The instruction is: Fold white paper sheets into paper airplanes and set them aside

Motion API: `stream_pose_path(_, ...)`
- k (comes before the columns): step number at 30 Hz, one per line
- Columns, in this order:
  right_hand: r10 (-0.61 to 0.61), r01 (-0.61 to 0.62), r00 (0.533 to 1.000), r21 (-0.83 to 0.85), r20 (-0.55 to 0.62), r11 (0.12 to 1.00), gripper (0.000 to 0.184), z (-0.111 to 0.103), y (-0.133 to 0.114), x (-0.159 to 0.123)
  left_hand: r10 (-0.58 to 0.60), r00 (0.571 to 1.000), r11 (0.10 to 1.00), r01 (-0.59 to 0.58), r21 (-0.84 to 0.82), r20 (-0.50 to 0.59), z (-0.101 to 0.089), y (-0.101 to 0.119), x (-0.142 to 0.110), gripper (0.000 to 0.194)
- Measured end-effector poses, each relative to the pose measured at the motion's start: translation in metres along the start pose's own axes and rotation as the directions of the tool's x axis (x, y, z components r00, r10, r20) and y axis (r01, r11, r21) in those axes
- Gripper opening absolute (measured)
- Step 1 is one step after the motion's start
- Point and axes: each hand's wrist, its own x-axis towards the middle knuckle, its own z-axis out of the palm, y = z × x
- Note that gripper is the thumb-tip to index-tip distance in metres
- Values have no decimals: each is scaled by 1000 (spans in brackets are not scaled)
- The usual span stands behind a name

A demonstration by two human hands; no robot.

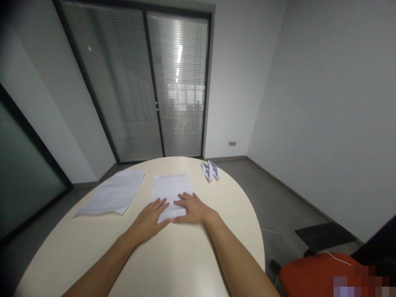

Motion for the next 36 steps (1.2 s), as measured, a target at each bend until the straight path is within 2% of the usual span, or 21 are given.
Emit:
stream_pose_path(3, -5, 5, 1000, 7, 5, 1000, 92, -1, 1, 0, 19, 1000, 1000, -19, -10, -19, 2, -3, 0, 63)
stream_pose_path(12, -112, 115, 990, 23, -87, 993, 59, -7, 7, -2, 66, 998, 995, -67, -76, -22, 6, -14, -2, 55)
stream_pose_path(18, -168, 166, 977, -20, -132, 986, 69, -2, -1, 1, 56, 997, 991, -61, -116, -50, 6, -14, 0, 50)
stream_pose_path(24, -215, 209, 969, -58, -123, 976, 68, -3, -11, 3, 43, 998, 990, -48, -131, -40, 4, -13, 0, 48)
stream_pose_path(32, -206, 193, 967, -97, -152, 976, 53, -7, -21, 0, 42, 999, 986, -47, -161, -32, -2, -11, -2, 50)
stream_pose_path(36, -220, 210, 964, -78, -151, 975, 46, -10, -19, -2, 112, 992, 970, -98, -223, 51, -15, -10, -8, 57)
